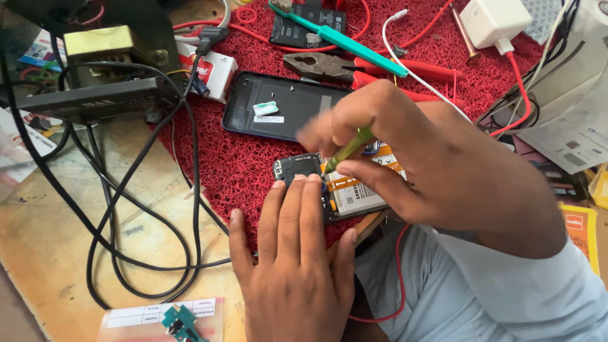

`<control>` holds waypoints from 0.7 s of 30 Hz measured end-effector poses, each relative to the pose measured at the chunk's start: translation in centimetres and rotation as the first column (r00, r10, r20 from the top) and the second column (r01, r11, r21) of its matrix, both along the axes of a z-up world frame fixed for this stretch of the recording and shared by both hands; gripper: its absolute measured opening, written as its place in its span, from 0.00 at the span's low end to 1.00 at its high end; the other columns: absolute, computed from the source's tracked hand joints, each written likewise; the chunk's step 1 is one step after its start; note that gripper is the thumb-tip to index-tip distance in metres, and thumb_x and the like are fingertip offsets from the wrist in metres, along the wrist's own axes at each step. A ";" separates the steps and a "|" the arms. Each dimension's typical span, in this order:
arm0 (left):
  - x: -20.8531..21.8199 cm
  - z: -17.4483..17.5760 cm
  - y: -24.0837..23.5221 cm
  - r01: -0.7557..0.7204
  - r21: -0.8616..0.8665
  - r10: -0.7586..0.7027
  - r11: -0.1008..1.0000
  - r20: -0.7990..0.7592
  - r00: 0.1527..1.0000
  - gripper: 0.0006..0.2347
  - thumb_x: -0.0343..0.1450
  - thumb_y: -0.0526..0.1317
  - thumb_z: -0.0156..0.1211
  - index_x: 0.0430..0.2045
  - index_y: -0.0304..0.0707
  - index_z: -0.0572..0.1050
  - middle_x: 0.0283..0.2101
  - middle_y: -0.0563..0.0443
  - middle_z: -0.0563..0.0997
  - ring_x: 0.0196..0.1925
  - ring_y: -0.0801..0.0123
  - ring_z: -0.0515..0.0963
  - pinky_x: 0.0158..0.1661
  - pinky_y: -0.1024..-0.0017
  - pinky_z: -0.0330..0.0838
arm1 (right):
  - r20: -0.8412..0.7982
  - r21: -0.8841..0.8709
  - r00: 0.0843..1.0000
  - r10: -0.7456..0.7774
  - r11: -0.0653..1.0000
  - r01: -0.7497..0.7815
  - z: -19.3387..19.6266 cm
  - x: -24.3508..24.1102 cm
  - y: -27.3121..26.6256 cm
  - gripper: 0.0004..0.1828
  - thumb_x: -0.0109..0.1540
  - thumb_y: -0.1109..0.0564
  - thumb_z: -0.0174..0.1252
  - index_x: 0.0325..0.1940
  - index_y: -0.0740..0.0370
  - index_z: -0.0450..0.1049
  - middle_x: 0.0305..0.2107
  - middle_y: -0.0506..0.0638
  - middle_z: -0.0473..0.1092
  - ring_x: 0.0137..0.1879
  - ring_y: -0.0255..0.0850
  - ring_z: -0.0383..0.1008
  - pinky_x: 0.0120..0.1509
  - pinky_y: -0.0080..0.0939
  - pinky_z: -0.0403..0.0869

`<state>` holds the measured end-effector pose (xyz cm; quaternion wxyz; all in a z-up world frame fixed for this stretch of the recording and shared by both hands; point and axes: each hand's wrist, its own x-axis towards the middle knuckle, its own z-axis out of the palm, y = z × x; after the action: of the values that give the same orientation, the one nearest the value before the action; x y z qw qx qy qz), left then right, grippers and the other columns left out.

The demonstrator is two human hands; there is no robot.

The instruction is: The person uses a green screwdriver to remove screws from a disassembled mobile phone on a cluttered workbench. They then pick up a small circuit board, inspect it, and place it back down before continuing to unscrew components from the phone chassis.

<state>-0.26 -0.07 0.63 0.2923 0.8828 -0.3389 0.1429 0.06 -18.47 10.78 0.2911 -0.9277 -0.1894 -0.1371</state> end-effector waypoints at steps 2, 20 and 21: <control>-0.1 -0.1 0.0 -0.001 -0.016 0.001 1.000 -0.001 1.000 0.27 0.73 0.52 0.58 0.64 0.33 0.66 0.64 0.47 0.73 0.70 0.58 0.69 0.68 0.42 0.50 | -0.036 -0.040 0.996 -0.085 0.996 0.083 -0.5 -0.1 0.0 0.21 0.64 0.59 0.66 0.53 0.64 0.60 0.39 0.51 0.75 0.43 0.43 0.83 0.44 0.40 0.79; 0.2 0.4 0.2 0.007 -0.074 -0.009 0.997 -0.018 1.000 0.29 0.71 0.48 0.62 0.63 0.26 0.64 0.64 0.42 0.74 0.68 0.53 0.72 0.67 0.45 0.57 | 0.041 0.010 0.998 0.054 0.998 -0.055 -0.5 -0.4 -0.2 0.20 0.61 0.63 0.61 0.52 0.66 0.60 0.46 0.58 0.73 0.49 0.52 0.80 0.48 0.45 0.77; 0.1 0.3 0.1 0.005 -0.077 -0.007 0.997 -0.025 1.000 0.30 0.71 0.48 0.62 0.63 0.25 0.64 0.64 0.42 0.74 0.68 0.54 0.72 0.67 0.46 0.57 | -0.011 0.001 1.000 0.027 1.000 -0.027 -0.6 -0.5 -0.3 0.17 0.62 0.63 0.60 0.51 0.65 0.61 0.43 0.55 0.74 0.46 0.50 0.81 0.45 0.44 0.77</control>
<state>-0.14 0.07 0.96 0.3309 0.8715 -0.3322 0.1438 -0.48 -18.80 10.21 0.2945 -0.9256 -0.2000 -0.1283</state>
